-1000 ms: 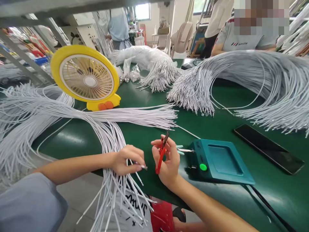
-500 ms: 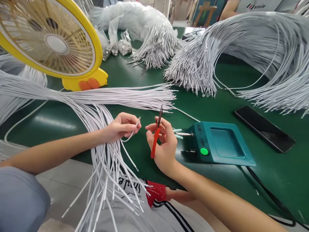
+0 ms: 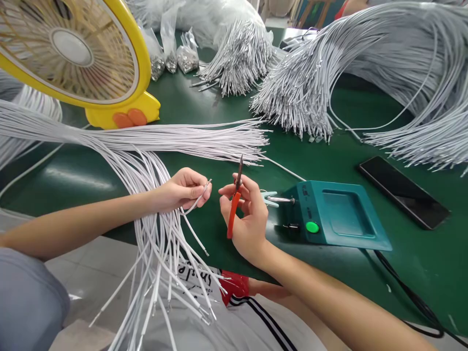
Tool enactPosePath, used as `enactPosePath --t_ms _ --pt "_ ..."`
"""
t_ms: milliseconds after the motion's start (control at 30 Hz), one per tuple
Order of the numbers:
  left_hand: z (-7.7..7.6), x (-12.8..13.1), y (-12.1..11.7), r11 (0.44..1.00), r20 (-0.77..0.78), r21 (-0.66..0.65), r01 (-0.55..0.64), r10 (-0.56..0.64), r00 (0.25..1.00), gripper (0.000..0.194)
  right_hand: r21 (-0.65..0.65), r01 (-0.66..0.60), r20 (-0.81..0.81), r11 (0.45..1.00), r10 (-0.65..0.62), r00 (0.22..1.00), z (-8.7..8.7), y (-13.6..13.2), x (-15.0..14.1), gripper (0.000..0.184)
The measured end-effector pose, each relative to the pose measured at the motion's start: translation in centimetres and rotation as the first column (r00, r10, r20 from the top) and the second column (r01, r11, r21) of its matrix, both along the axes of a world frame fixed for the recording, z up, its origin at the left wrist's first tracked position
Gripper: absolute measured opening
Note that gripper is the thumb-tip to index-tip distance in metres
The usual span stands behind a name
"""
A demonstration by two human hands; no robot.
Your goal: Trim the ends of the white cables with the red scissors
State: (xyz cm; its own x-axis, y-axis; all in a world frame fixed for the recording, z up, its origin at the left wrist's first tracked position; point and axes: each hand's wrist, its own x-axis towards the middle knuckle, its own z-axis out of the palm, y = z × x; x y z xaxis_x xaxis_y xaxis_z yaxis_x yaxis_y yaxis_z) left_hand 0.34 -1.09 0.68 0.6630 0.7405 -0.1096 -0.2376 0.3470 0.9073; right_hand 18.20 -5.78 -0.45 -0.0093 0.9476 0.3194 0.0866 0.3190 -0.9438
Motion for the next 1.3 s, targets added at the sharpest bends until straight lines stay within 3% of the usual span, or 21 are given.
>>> enactPosePath --t_ms 367,700,967,1067,1133,1167,1233,1300 --pt "0.0 -0.1 -0.1 0.999 0.035 0.001 0.039 -0.039 0.999 0.027 0.045 0.003 0.003 0.999 -0.003 1.000 0.1 -0.1 -0.1 0.037" --pt "-0.2 0.0 -0.3 0.988 -0.066 0.115 0.104 -0.097 0.993 0.024 0.063 0.010 -0.007 0.998 -0.009 1.000 0.1 0.0 0.0 0.038" --pt "-0.2 0.0 -0.4 0.986 -0.110 0.131 0.101 -0.087 0.990 0.020 0.090 0.013 0.006 0.996 -0.014 1.000 -0.1 0.0 0.0 0.040" --pt "-0.2 0.2 -0.6 0.964 -0.205 0.233 0.129 -0.081 0.975 0.022 0.093 0.012 -0.025 0.996 -0.010 1.000 0.1 -0.1 0.1 0.041" --pt "-0.2 0.4 -0.9 0.889 -0.317 0.412 0.201 -0.067 0.946 0.021 0.104 0.031 -0.065 0.994 -0.024 0.998 0.2 0.0 0.2 0.041" --pt "-0.2 0.5 -1.2 0.818 -0.380 0.514 0.260 -0.055 0.923 0.018 0.112 0.047 -0.083 0.993 -0.037 0.996 0.3 0.0 0.2 0.041" --pt "0.0 0.6 -1.9 0.619 -0.507 0.674 0.404 -0.010 0.862 0.012 0.130 0.069 -0.106 0.989 -0.055 0.993 0.2 0.0 0.2 0.041" --pt "0.2 0.6 -2.6 0.417 -0.593 0.741 0.526 0.039 0.804 0.015 0.135 0.060 -0.106 0.989 -0.046 0.993 0.0 0.1 0.2 0.041"
